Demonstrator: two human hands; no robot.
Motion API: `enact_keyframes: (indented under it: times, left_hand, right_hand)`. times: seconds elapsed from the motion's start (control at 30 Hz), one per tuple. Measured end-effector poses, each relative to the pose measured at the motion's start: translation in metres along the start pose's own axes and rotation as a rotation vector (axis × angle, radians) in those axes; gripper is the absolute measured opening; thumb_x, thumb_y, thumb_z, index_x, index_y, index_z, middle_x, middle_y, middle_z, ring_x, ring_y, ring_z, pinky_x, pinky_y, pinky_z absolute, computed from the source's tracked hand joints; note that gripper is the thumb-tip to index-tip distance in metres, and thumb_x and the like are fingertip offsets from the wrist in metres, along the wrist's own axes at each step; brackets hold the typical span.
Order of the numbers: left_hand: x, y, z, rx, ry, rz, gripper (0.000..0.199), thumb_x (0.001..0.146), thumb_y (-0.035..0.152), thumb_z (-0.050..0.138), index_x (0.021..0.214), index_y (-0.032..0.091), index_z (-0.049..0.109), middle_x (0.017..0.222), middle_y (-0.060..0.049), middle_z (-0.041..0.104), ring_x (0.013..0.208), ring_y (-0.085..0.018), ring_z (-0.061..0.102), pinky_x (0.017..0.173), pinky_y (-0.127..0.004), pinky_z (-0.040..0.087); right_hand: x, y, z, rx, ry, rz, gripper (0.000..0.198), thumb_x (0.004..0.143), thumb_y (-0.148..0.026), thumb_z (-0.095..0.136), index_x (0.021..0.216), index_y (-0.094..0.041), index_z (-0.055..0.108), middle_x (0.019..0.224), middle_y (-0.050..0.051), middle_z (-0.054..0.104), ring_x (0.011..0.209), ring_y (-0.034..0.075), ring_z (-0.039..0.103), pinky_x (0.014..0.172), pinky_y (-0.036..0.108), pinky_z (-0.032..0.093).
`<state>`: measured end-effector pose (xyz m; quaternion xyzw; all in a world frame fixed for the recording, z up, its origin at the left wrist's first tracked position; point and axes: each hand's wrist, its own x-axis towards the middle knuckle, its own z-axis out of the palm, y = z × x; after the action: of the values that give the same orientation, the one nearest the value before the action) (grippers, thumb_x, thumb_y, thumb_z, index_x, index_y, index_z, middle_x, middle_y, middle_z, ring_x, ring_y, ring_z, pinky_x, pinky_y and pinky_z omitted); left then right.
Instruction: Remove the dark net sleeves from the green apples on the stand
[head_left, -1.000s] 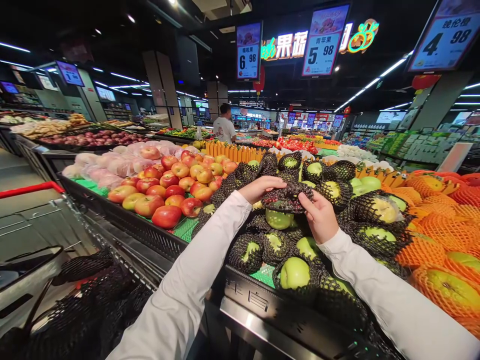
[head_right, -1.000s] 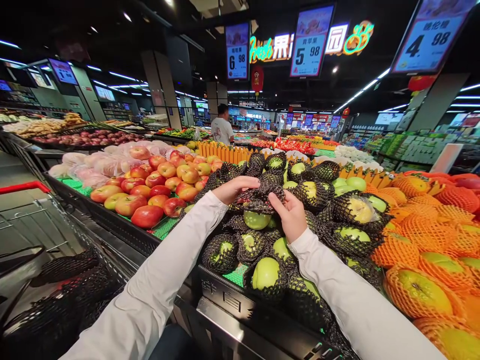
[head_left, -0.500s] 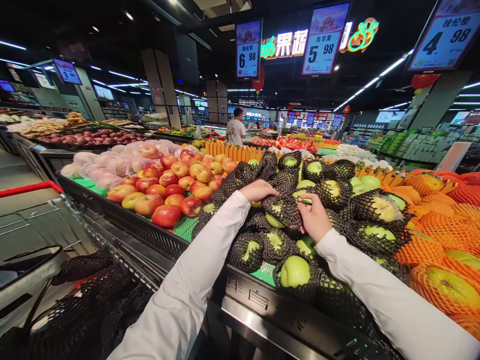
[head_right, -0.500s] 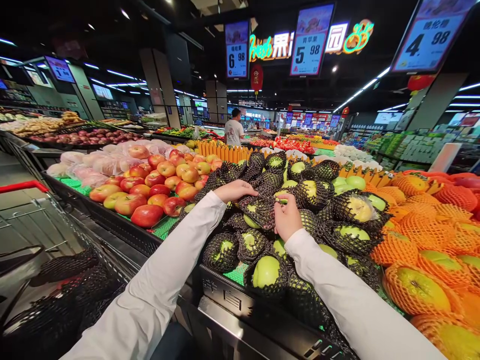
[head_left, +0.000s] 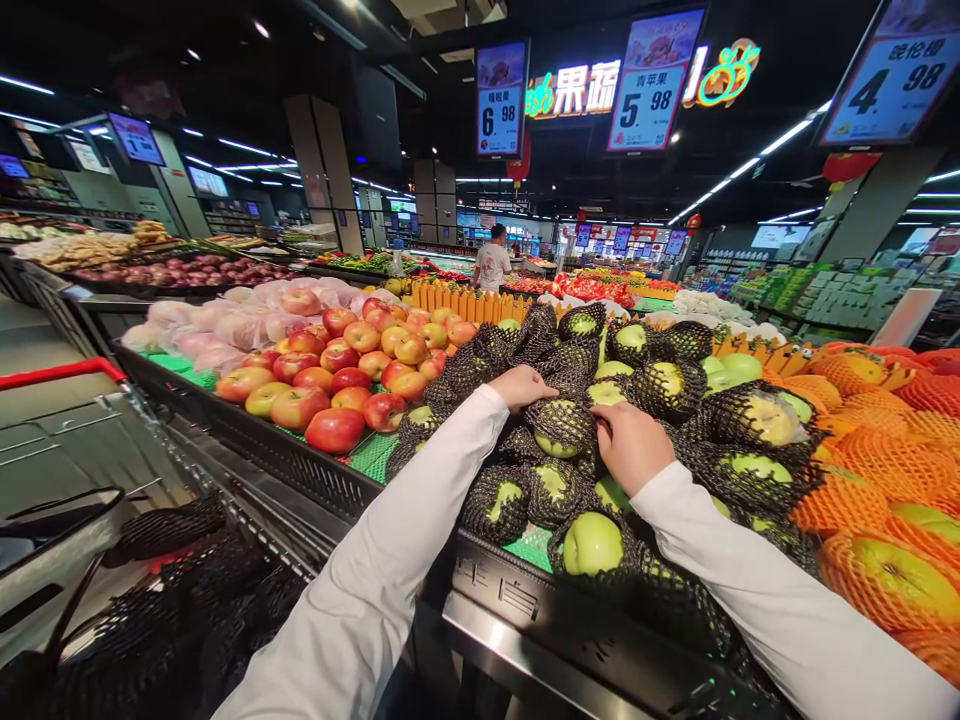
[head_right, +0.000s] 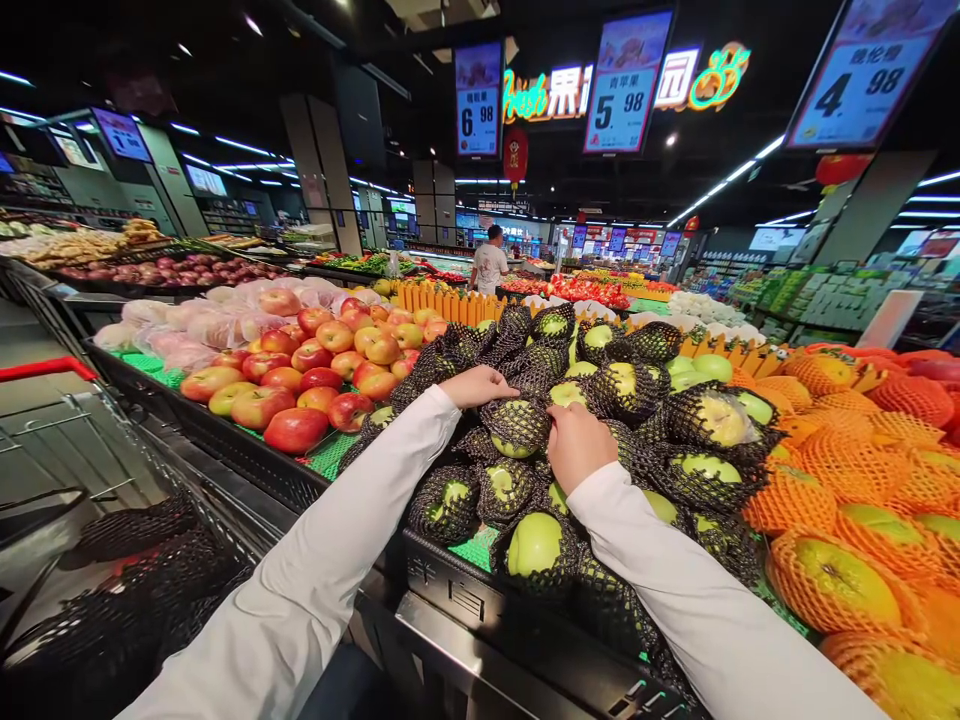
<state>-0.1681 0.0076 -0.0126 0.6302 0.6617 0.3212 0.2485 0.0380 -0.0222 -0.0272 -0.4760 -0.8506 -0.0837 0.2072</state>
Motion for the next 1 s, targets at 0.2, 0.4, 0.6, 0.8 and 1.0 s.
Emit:
enact_keyframes:
  times: [0.2, 0.4, 0.6, 0.8, 1.0]
  left_hand:
    - [0.0, 0.003, -0.001, -0.178, 0.027, 0.015, 0.019, 0.074, 0.026, 0.069, 0.061, 0.015, 0.062, 0.057, 0.002, 0.056, 0.052, -0.01, 0.046, 0.057, -0.024, 0.038]
    - [-0.002, 0.0, -0.001, -0.127, 0.017, -0.022, 0.017, 0.074, 0.017, 0.069, 0.061, 0.015, 0.058, 0.047, 0.004, 0.049, 0.042, -0.009, 0.041, 0.047, -0.022, 0.032]
    - [-0.002, -0.002, -0.004, -0.057, -0.001, -0.03, 0.014, 0.073, 0.01, 0.064, 0.062, 0.015, 0.059, 0.047, 0.005, 0.049, 0.042, -0.008, 0.04, 0.047, -0.021, 0.032]
    - [-0.005, -0.003, -0.008, 0.059, -0.076, -0.006, 0.019, 0.07, 0.005, 0.057, 0.054, 0.014, 0.057, 0.043, 0.005, 0.045, 0.041, -0.008, 0.038, 0.048, -0.022, 0.03]
    - [-0.005, -0.007, -0.006, 0.172, -0.15, 0.023, 0.024, 0.068, 0.002, 0.049, 0.048, 0.016, 0.05, 0.04, 0.005, 0.042, 0.042, -0.009, 0.039, 0.05, -0.022, 0.031]
  right_hand:
    - [-0.009, -0.009, -0.012, -0.146, -0.186, 0.04, 0.023, 0.093, -0.018, 0.046, 0.096, -0.02, 0.069, 0.101, 0.017, 0.072, 0.092, 0.034, 0.071, 0.071, 0.042, 0.052]
    - [-0.011, -0.009, -0.012, -0.073, -0.193, 0.072, 0.035, 0.087, -0.024, 0.063, 0.121, -0.019, 0.055, 0.112, 0.018, 0.067, 0.093, 0.036, 0.069, 0.072, 0.044, 0.052]
    - [-0.011, -0.009, 0.002, 0.055, 0.069, -0.302, 0.054, 0.071, 0.0, 0.058, 0.123, -0.014, 0.055, 0.128, 0.018, 0.055, 0.12, 0.036, 0.051, 0.094, 0.047, 0.05]
    - [-0.012, -0.012, 0.007, 0.311, 0.222, -0.507, 0.042, 0.073, -0.002, 0.052, 0.112, -0.013, 0.062, 0.118, 0.013, 0.062, 0.112, 0.03, 0.052, 0.101, 0.047, 0.047]
    - [-0.014, -0.016, 0.006, 0.364, 0.192, -0.629, 0.022, 0.088, -0.013, 0.053, 0.102, -0.017, 0.069, 0.117, 0.012, 0.062, 0.113, 0.029, 0.052, 0.098, 0.048, 0.048]
